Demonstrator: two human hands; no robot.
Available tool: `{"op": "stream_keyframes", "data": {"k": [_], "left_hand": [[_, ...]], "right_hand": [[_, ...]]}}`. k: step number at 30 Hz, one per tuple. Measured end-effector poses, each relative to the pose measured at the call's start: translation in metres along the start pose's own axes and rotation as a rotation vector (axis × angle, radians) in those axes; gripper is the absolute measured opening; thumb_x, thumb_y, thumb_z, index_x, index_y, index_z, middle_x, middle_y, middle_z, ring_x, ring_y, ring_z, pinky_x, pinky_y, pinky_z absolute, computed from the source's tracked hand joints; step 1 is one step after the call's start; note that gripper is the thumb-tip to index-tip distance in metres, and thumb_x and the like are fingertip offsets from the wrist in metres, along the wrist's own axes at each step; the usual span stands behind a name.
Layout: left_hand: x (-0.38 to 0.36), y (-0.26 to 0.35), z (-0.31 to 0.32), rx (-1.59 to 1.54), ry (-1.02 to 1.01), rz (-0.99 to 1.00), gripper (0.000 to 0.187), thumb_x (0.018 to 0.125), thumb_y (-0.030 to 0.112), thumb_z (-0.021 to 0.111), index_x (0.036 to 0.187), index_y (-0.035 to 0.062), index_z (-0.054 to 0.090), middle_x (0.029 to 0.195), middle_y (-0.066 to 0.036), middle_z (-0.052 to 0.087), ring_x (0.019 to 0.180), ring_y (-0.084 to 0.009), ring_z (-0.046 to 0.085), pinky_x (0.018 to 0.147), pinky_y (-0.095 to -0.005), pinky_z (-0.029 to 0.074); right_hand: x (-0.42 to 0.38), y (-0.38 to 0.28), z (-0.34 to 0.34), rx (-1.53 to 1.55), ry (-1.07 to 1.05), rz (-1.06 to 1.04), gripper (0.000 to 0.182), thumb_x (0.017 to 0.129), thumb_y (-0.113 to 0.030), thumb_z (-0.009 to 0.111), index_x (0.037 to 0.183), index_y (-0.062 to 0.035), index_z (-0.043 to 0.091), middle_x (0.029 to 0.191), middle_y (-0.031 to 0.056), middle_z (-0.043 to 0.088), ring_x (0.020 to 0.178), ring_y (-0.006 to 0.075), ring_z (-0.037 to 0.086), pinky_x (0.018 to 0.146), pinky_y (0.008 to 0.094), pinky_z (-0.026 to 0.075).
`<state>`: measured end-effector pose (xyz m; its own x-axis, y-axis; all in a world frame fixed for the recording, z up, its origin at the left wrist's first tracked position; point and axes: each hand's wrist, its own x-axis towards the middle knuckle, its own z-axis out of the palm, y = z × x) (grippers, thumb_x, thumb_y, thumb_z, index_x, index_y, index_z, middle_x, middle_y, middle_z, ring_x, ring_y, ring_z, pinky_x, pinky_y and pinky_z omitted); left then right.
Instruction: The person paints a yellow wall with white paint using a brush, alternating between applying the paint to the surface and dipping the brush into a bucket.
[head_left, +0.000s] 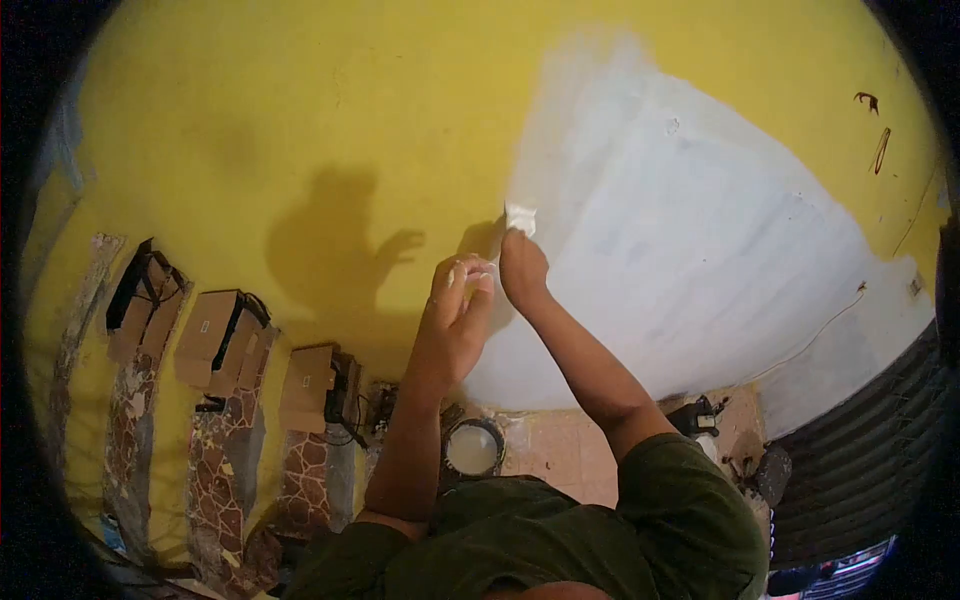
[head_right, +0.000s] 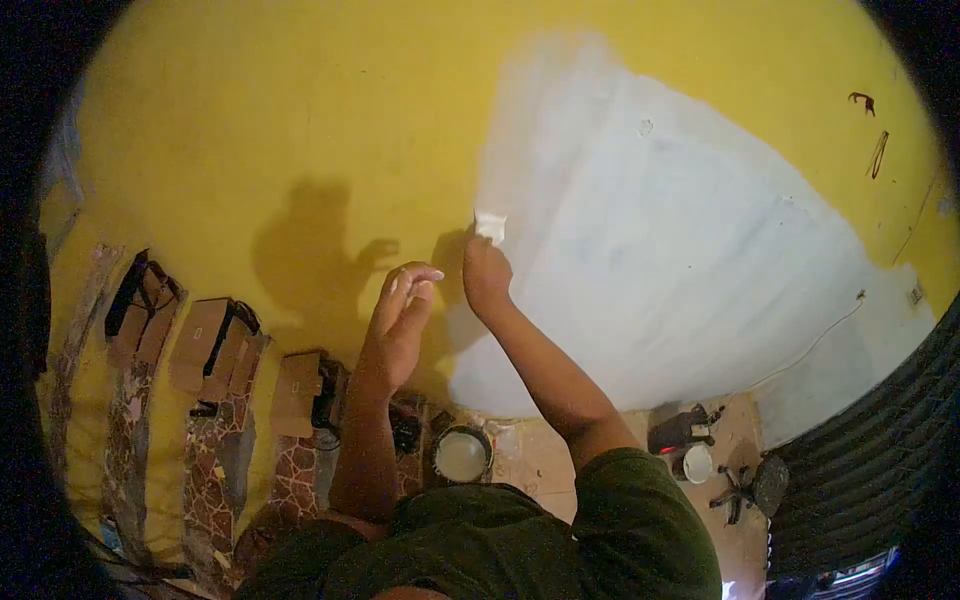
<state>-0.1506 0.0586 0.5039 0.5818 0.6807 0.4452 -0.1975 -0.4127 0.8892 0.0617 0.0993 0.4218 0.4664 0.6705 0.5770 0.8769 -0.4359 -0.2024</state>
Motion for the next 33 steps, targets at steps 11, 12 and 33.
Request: {"op": "stream_keyframes", "data": {"k": [11, 12, 33], "left_hand": [[-0.05, -0.133, -0.041, 0.137, -0.064, -0.396, 0.036, 0.094, 0.03, 0.042, 0.109, -0.0016, 0.051, 0.11, -0.016, 0.054, 0.106, -0.0252, 0.052, 0.089, -0.0341, 0.04], [-0.056, -0.148, -0.049, 0.175, -0.106, -0.428, 0.039, 0.094, 0.032, 0.039, 0.107, -0.0024, 0.053, 0.109, -0.018, 0.055, 0.104, -0.0266, 0.053, 0.09, -0.0342, 0.039], [-0.264, -0.387, -0.022, 0.227, -0.172, -1.081, 0.047, 0.094, 0.039, 0.032, 0.113, 0.0022, 0.055, 0.117, -0.022, 0.054, 0.111, -0.0359, 0.05, 0.094, -0.0419, 0.037]], "right_hand": [[-0.168, 0.056, 0.105, 0.172, -0.837, 0.266, 0.015, 0.066, -0.009, 0.061, 0.065, 0.0057, 0.06, 0.074, 0.0249, 0.063, 0.073, 0.0336, 0.065, 0.066, 0.0392, 0.053], [-0.188, 0.062, 0.117, 0.181, -0.884, 0.273, 0.015, 0.066, -0.009, 0.061, 0.065, 0.0057, 0.06, 0.074, 0.0249, 0.063, 0.073, 0.0336, 0.065, 0.066, 0.0392, 0.053], [-0.455, 0.115, 0.285, 0.72, -1.616, 1.483, 0.012, 0.083, -0.024, 0.053, 0.081, -0.0122, 0.052, 0.052, 0.005, 0.041, 0.044, 0.0163, 0.042, 0.037, 0.032, 0.027]]}}
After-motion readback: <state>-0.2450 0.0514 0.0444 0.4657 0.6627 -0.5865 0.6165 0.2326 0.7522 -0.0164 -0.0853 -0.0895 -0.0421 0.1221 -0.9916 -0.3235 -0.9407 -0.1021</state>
